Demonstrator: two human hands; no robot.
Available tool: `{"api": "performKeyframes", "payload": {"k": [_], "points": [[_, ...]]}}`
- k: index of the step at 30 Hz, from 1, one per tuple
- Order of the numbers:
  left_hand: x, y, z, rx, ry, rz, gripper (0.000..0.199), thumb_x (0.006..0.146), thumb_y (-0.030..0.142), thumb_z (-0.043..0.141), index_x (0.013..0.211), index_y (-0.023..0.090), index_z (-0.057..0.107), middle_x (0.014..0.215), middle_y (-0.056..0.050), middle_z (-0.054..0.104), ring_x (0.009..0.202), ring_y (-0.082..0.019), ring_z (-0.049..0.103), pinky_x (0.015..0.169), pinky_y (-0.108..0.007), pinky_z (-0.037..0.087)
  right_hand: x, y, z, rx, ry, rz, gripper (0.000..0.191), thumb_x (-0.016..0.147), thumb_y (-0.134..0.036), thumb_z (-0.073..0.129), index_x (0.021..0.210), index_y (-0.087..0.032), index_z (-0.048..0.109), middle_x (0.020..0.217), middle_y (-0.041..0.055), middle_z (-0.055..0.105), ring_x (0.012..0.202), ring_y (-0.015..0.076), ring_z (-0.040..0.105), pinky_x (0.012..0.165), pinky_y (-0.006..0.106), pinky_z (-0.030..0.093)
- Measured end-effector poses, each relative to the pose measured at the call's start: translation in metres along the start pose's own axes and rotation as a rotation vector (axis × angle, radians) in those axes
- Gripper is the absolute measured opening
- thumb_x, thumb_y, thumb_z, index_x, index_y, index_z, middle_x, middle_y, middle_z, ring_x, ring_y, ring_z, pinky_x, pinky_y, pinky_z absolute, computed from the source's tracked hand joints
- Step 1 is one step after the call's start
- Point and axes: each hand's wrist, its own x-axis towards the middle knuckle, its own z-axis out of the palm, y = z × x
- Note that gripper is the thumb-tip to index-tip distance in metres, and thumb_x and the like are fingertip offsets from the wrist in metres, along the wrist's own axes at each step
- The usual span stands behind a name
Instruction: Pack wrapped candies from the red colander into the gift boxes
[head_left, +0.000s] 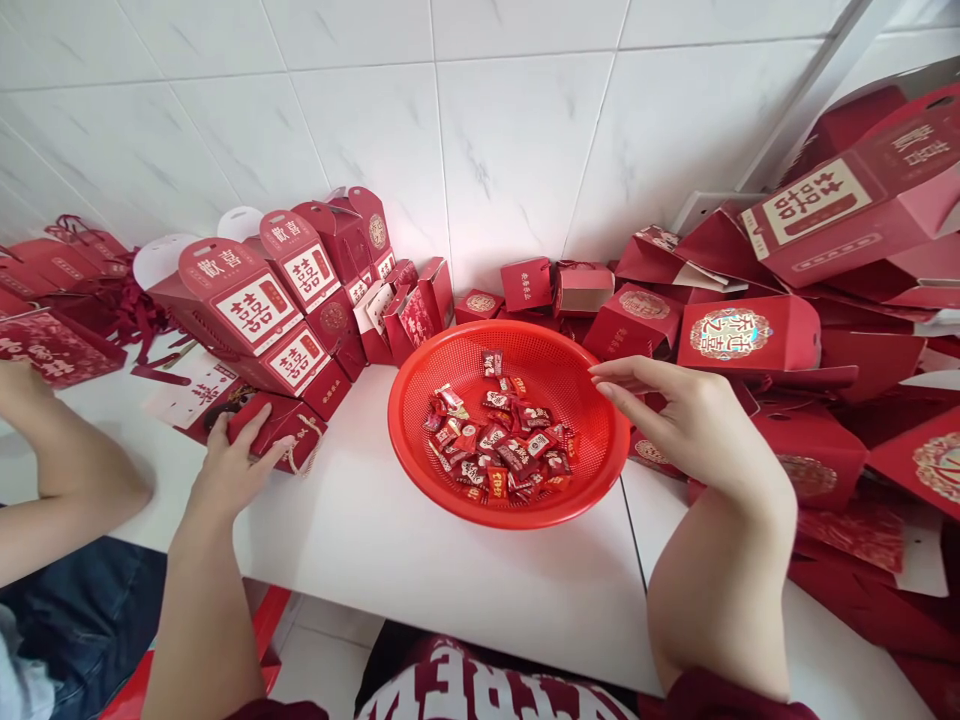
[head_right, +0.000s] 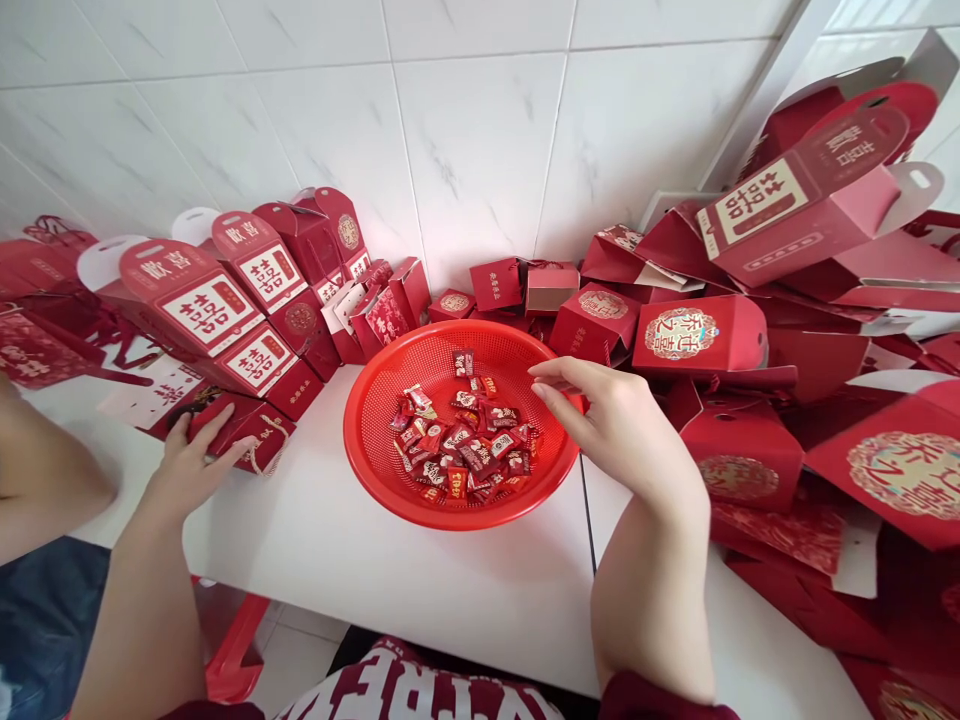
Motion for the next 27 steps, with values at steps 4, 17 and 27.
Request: {"api": "performKeyframes", "payload": {"k": [4,17,27], "points": [[0.002,-0.001,0.002,-0.002,0.005,-0.022,0.078,0.090,0.069,0.044,0.156,0.031,0.028,0.164,-0.013,0.001,0.152,-0.039,0.011,0.119,-0.058,0.023,0.000,0.000,0.001,0.000,-0.007,0.010,0.020,0.097,-0.037,0.056,0.110,-0.028,0.069,0.104,-0.0023,0.075,0.091,0.0193,0.072,0.082,0.031,0.055],[0.006,-0.002,0.009,0.007,0.063,-0.047,0.076,0.089,0.069,0.046,0.154,0.032,0.033,0.164,-0.013,0.006,0.153,-0.034,0.014,0.120,-0.051,0.023,0.002,0.001,0.002,0.000,-0.012,0.020,0.021,0.097,-0.038,0.055,0.108,-0.028,0.069,0.103,-0.0013,0.075,0.093,0.0206,0.072,0.084,0.033,0.055],[-0.002,0.008,-0.002,-0.009,0.015,0.002,0.081,0.090,0.071,0.043,0.156,0.026,0.030,0.165,-0.013,-0.001,0.152,-0.042,0.010,0.120,-0.057,0.020,0.002,-0.002,0.001,0.010,-0.020,0.038,0.020,0.097,-0.037,0.055,0.107,-0.027,0.069,0.103,-0.0001,0.075,0.091,0.0220,0.072,0.085,0.037,0.056]]}}
